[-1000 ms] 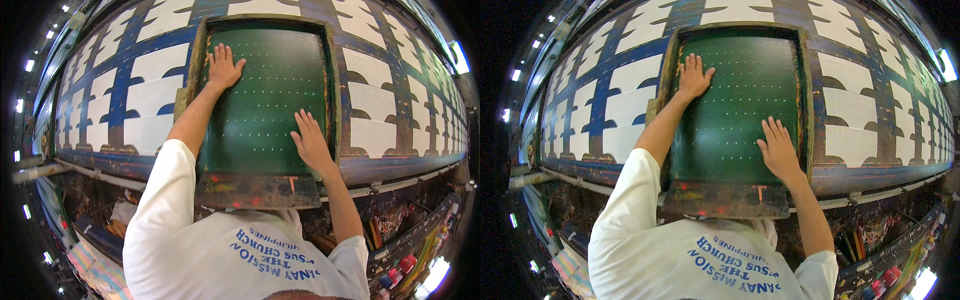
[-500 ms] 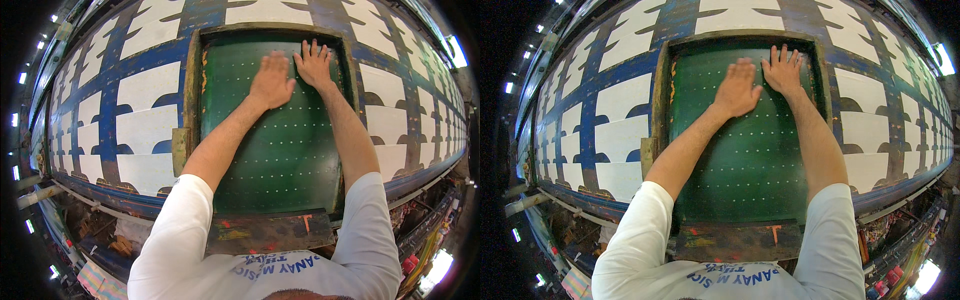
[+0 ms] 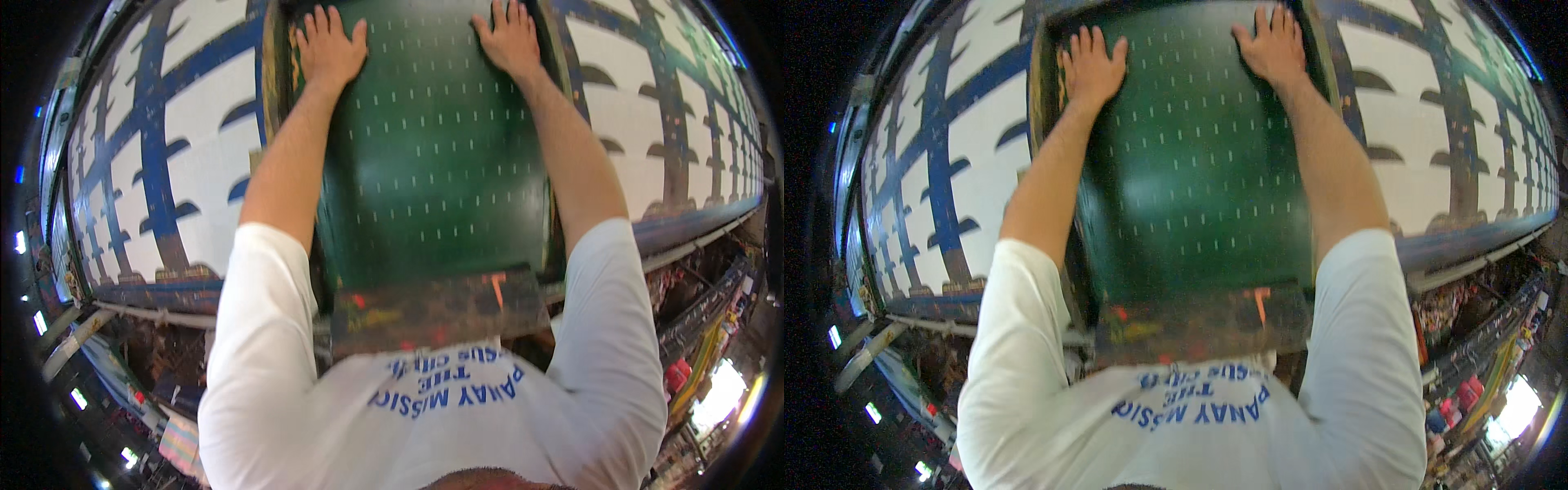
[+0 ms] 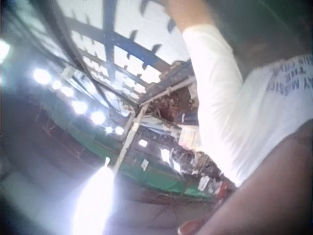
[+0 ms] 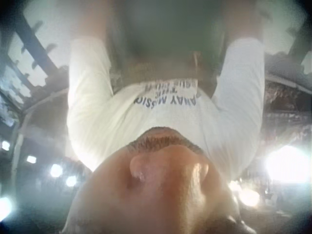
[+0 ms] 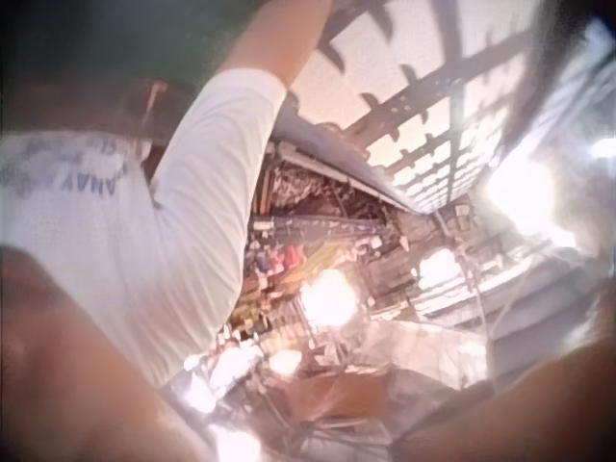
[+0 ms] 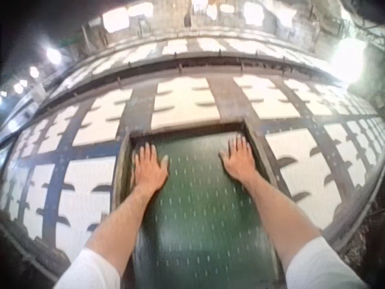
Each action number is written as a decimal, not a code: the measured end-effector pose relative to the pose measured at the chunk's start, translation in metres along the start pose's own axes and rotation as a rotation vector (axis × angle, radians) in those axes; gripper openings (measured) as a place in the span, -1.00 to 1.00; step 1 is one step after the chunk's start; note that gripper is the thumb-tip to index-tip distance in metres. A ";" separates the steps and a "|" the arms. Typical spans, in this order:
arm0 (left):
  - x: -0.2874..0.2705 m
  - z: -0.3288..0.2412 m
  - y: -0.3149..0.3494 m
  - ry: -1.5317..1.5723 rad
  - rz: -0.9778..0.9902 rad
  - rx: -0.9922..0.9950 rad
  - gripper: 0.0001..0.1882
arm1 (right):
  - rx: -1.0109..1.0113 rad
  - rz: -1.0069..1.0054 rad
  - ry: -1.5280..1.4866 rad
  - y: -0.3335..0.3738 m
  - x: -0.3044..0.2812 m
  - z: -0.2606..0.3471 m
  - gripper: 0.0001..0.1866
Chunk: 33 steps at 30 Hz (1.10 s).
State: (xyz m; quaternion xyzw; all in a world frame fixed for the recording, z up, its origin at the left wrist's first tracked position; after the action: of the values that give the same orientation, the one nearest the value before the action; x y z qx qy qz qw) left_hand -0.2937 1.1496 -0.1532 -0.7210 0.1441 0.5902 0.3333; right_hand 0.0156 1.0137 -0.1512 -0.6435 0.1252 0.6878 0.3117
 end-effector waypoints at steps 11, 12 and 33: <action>-0.094 -0.077 0.212 0.068 0.194 0.471 -0.15 | -0.349 0.173 0.052 0.211 -0.077 -0.054 -0.13; -0.108 -0.083 0.230 0.101 0.240 0.585 -0.14 | -0.426 0.205 0.039 0.229 -0.089 -0.059 -0.14; -0.109 -0.248 0.222 0.295 0.425 1.269 -0.28 | -0.043 0.735 -0.966 0.317 -0.218 -0.131 -0.74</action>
State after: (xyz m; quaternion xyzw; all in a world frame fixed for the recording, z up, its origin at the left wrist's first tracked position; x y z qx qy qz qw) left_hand -0.2685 0.8048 -0.0983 -0.4151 0.6444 0.3398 0.5449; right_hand -0.0706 0.6348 -0.0322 -0.1792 0.1696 0.9671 0.0623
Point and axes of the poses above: each hand's wrist, its own y-axis away from the middle knuckle, its own x-axis out of the palm, z = x × y, the point moved 1 cm from there along -y, towards the middle knuckle, and after that the axes turned 13 degrees about x, right-handed, at the moved point
